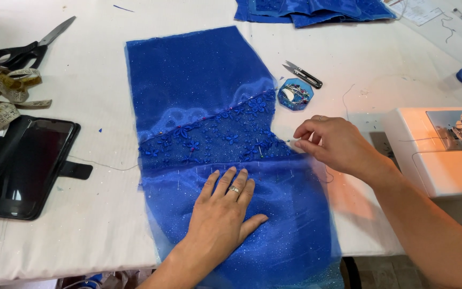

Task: The person aligns two pieces of blue sparkly fabric on a white table and secures them together by inserting pins along the edges. The hands repeatedly pick up pins from a small container and place them into the fabric layers to hold them in place.

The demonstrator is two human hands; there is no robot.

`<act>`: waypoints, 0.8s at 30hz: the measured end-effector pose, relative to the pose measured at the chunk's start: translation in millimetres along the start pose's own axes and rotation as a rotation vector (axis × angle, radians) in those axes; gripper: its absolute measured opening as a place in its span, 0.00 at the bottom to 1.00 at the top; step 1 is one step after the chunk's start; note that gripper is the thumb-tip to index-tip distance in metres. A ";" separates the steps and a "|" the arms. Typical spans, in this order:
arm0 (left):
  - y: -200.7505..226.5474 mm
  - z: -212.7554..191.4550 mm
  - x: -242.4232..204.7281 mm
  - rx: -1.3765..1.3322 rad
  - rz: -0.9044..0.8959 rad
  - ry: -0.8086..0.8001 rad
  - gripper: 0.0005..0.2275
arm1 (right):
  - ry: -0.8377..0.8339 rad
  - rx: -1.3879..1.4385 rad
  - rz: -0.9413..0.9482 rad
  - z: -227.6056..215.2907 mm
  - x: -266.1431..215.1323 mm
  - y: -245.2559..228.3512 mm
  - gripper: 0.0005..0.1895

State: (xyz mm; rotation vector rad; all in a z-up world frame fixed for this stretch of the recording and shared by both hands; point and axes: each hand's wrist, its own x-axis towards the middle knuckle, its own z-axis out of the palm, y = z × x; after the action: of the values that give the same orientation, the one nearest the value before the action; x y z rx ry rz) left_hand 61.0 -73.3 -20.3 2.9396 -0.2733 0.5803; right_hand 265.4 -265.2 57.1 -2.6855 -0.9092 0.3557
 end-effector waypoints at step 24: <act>-24.4 -60.8 -96.0 -0.049 0.249 -0.099 0.31 | -0.185 0.227 0.396 -26.5 -104.9 -5.9 0.15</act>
State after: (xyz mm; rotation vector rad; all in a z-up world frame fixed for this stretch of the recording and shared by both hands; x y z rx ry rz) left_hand -43.5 -25.1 -4.0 2.9107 -0.6618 0.4496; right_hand 189.6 -330.7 98.5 -2.6342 -0.3434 0.7537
